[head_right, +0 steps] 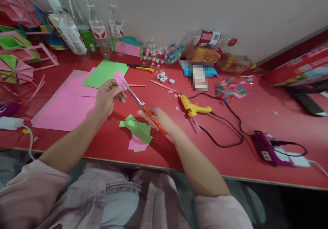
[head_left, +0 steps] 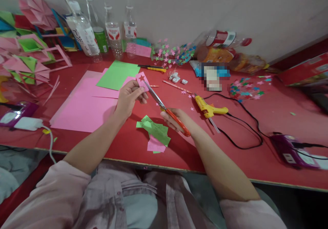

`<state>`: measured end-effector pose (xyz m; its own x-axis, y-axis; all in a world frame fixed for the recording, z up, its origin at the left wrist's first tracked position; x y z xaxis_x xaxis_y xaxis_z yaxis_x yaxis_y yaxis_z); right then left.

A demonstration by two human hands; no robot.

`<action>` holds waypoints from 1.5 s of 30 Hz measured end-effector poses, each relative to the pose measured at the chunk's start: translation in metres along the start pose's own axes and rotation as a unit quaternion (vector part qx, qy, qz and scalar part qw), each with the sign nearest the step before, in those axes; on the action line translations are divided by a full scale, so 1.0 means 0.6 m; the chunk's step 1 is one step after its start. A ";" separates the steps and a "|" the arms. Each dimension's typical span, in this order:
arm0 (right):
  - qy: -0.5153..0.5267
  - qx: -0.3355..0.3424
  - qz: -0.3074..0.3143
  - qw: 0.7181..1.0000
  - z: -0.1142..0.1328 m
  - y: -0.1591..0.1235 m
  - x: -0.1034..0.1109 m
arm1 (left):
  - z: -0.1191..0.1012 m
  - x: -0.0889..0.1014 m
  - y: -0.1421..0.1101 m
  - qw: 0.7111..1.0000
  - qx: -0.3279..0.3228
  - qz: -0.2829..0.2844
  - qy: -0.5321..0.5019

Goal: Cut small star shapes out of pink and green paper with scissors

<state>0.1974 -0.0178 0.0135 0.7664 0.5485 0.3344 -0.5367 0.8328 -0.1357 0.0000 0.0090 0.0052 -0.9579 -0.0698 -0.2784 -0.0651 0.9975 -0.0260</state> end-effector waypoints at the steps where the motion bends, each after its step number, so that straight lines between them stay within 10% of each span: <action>1: 0.001 0.001 0.000 1.000 -0.001 0.000 0.000 | 0.000 0.000 0.000 1.000 0.000 0.000 0.000; 45: 0.078 -0.001 0.029 0.997 -0.015 -0.001 -0.021 | 0.012 -0.008 -0.004 0.998 -0.026 -0.028 -0.055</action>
Point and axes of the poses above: each hand's wrist, its own y-axis towards the middle knuckle, its own x-axis out of the back of the hand, z = x × y, the point moved 1 cm from there along y, towards the middle knuckle, and after that the axes turned 11 degrees about x, right-handed, at the moved point
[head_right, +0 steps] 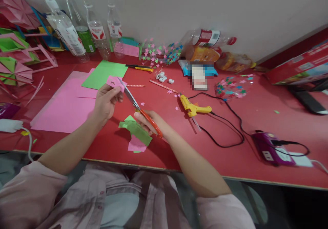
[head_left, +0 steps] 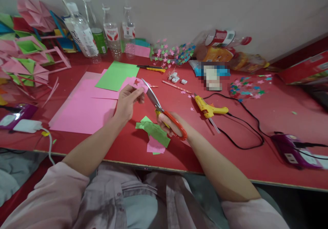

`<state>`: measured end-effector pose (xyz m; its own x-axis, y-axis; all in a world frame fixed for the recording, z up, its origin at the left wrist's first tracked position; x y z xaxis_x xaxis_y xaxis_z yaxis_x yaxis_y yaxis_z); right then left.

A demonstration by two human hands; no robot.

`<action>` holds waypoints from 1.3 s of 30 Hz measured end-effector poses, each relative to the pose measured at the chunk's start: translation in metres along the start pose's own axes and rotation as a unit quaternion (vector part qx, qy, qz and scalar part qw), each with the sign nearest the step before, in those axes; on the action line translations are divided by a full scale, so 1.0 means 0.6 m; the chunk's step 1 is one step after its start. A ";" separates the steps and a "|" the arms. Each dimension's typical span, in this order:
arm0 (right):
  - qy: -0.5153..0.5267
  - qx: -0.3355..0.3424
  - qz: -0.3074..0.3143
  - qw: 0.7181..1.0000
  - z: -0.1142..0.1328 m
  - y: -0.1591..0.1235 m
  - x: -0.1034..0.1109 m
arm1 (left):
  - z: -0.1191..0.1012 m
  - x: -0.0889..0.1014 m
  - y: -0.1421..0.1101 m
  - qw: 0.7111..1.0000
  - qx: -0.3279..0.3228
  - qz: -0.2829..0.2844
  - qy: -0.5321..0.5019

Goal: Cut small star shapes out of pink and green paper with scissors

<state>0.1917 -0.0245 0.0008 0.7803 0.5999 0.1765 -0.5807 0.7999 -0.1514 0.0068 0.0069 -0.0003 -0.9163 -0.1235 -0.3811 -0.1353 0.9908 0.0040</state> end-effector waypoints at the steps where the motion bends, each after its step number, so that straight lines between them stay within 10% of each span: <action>1: 0.001 -0.006 0.000 1.000 -0.002 0.001 -0.002 | 0.002 0.000 0.000 1.000 -0.001 0.000 -0.004; 39: -0.013 -0.005 -0.061 0.998 0.005 0.001 -0.037 | 0.013 -0.007 0.000 0.999 0.020 0.003 -0.028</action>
Point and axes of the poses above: each hand's wrist, its own y-axis towards the middle knuckle, its own x-axis out of the back of the hand, z = x × y, the point moved 1 cm from there along y, towards the middle knuckle, and after that the axes turned 11 degrees about x, right-handed, at the moved point
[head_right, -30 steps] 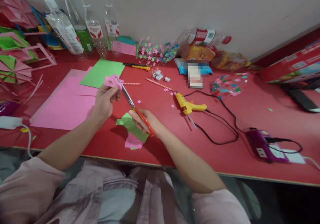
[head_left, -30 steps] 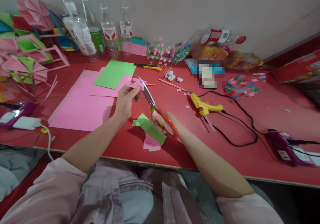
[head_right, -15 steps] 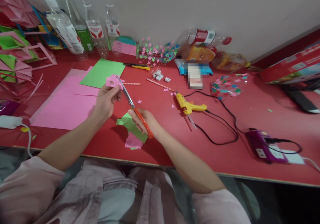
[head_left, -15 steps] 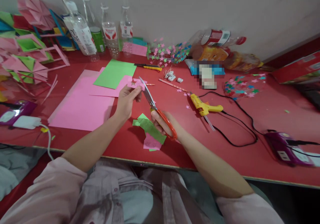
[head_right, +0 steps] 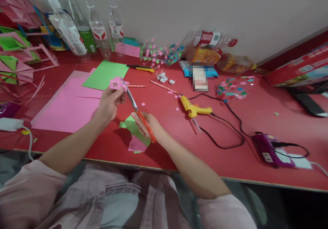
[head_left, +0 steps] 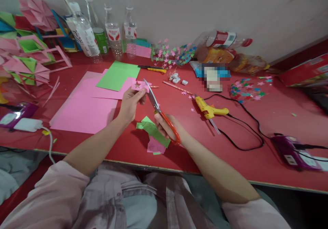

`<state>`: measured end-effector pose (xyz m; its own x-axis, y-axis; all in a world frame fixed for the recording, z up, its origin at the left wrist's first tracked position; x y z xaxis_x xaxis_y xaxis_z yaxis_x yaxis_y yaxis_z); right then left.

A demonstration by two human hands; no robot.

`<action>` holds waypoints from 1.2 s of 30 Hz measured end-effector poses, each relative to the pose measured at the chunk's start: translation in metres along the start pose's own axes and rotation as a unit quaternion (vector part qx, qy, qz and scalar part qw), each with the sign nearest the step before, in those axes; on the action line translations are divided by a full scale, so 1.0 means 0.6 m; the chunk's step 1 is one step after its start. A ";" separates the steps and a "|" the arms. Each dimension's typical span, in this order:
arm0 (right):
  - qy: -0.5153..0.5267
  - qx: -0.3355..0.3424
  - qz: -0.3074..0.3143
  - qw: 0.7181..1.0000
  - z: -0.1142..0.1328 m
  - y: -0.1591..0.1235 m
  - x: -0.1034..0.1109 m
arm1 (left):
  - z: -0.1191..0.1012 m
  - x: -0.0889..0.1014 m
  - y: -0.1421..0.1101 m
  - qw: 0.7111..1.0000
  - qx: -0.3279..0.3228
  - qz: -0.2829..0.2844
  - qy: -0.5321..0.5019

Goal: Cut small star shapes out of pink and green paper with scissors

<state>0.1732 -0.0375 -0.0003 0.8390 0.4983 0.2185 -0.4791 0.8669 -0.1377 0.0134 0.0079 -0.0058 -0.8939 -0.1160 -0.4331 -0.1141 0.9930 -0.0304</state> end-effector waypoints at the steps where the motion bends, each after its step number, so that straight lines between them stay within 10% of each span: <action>1: -0.002 -0.002 0.000 1.000 0.000 0.000 0.000 | 0.000 0.000 0.000 1.000 0.002 0.000 0.000; 36: -0.004 -0.013 0.004 1.000 -0.002 0.002 0.019 | -0.022 0.018 0.009 0.999 0.003 -0.020 0.037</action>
Point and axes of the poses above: each hand's wrist, its own y-axis towards the middle knuckle, its own x-axis out of the back of the hand, z = x × y, the point moved 1 cm from there along y, towards the middle knuckle, and after that the axes turned 11 degrees about x, right-handed, at the moved point
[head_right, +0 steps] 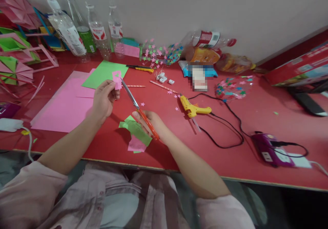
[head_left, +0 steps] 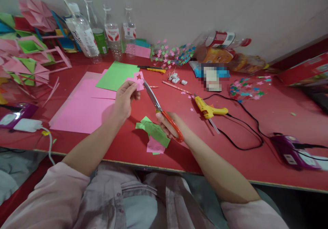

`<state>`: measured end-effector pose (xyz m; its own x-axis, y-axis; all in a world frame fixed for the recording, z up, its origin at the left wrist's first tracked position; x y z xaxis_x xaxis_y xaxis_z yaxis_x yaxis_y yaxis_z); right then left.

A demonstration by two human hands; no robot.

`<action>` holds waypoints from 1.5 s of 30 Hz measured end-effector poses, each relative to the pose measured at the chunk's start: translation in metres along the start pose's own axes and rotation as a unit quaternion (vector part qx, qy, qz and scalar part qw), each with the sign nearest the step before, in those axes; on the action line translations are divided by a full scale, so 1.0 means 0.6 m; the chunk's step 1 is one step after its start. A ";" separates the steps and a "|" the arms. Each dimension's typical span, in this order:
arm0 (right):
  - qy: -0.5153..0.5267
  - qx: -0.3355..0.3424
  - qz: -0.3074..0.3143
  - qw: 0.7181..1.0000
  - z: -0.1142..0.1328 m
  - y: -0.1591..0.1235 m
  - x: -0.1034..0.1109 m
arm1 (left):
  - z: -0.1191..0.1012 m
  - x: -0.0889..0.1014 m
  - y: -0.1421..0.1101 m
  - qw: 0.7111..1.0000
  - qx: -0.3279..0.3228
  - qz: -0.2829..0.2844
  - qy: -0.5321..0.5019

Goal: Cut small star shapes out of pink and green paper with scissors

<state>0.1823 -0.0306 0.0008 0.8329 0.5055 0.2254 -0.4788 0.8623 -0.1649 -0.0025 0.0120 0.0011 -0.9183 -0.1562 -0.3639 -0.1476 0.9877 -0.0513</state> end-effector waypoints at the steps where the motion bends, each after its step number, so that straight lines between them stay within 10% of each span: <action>1: -0.002 -0.001 -0.002 1.000 0.000 0.000 0.000 | 0.000 -0.001 -0.001 1.000 0.006 0.014 0.003; 5: -0.010 -0.010 -0.015 1.000 0.002 0.001 -0.001 | 0.005 -0.007 -0.004 0.997 0.030 0.068 0.004; 45: -0.012 -0.005 0.032 0.999 0.005 -0.001 0.010 | 0.003 -0.007 -0.001 1.000 -0.024 -0.015 0.013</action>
<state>0.1868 -0.0283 0.0050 0.7942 0.5596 0.2369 -0.5271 0.8283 -0.1900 0.0021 0.0121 0.0009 -0.9220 -0.1865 -0.3393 -0.1923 0.9812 -0.0170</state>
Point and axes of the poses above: each hand's wrist, its own y-axis towards the middle knuckle, its own x-axis out of the back of the hand, z = x × y, the point moved 1 cm from there along y, towards the middle knuckle, and after that the axes turned 11 degrees about x, right-handed, at the moved point
